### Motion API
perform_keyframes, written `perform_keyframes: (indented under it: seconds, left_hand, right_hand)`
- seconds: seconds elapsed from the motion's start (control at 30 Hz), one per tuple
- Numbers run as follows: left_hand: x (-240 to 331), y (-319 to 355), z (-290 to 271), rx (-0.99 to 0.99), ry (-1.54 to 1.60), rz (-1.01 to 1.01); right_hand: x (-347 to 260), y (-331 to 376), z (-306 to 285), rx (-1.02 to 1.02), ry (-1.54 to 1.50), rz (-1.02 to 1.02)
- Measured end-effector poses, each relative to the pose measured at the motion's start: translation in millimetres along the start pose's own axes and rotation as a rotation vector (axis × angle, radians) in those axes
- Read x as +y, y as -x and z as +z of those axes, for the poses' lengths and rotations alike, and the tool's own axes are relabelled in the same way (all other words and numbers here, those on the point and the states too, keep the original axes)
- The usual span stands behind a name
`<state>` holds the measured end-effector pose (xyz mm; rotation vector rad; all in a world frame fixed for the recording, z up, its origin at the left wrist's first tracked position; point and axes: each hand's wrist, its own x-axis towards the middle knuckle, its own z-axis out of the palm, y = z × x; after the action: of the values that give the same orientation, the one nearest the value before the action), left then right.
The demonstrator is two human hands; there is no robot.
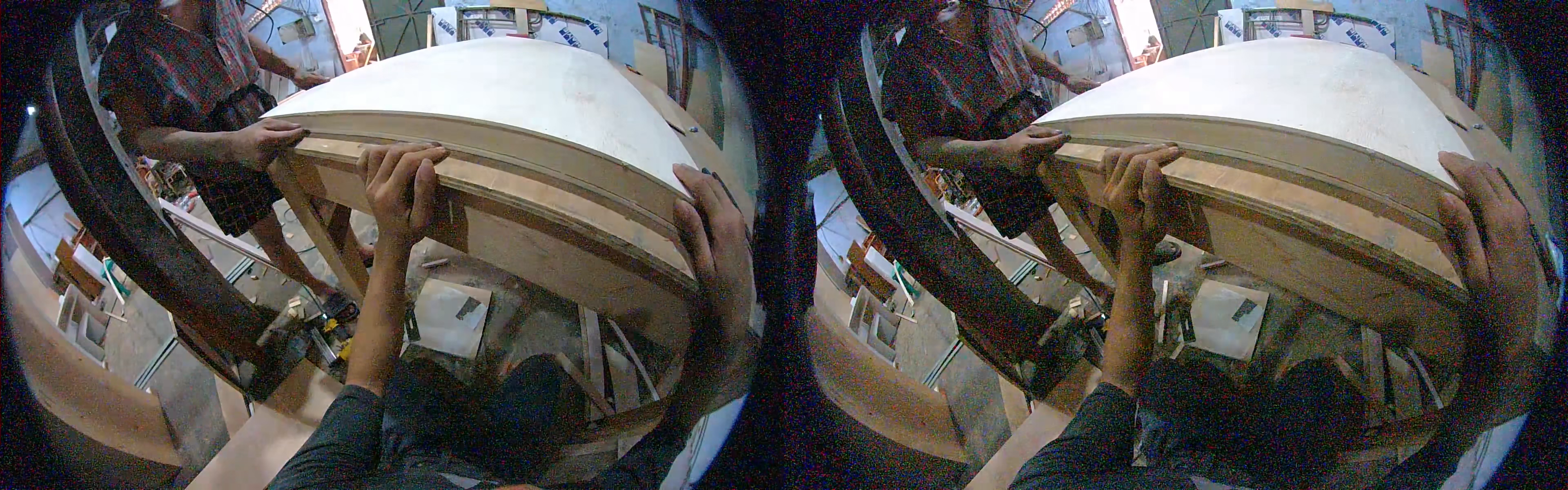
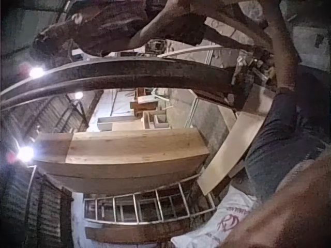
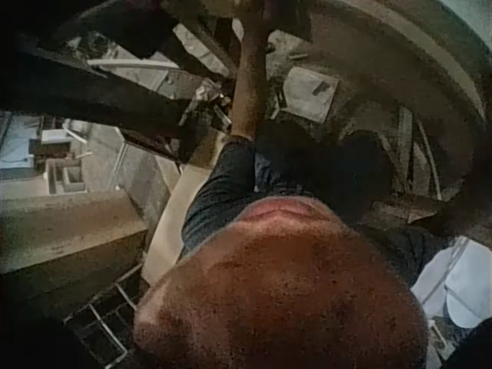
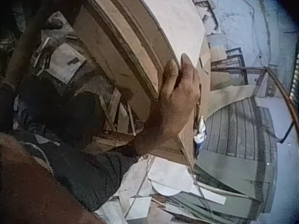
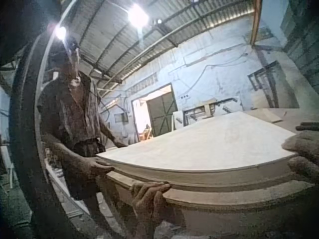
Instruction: The person holds and stabilizes a curved wood panel while another person uses a hand plane on the edge, and later uses pliers to pull a nail from the wood.
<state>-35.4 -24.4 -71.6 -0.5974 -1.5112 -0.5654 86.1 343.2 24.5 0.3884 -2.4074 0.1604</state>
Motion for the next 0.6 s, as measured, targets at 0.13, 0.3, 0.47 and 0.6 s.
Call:
perform_keyframes:
  seconds: [0.13, 0.3, 0.47, 0.6]
  left_hand:
    - [-1.0, 0.3, -0.2, -0.003, -0.007, 0.007]
    - [-2.9, 1.0, 0.2, -0.007, -0.008, 0.013]
    - [-1.8, 1.7, 0.4, -0.013, -0.013, -0.007]
    - [-2.0, 0.6, 0.7, -0.006, -0.012, 0.010]
  right_hand:
    - [-2.5, 3.2, 2.3, 0.031, -0.069, 0.045]
    - [-1.7, 3.9, 5.1, 0.077, -0.003, 0.016]
    - [-2.7, 3.5, 4.3, 0.079, -0.003, -0.007]
    - [-4.9, 3.7, 2.4, 0.073, -0.008, 0.000]
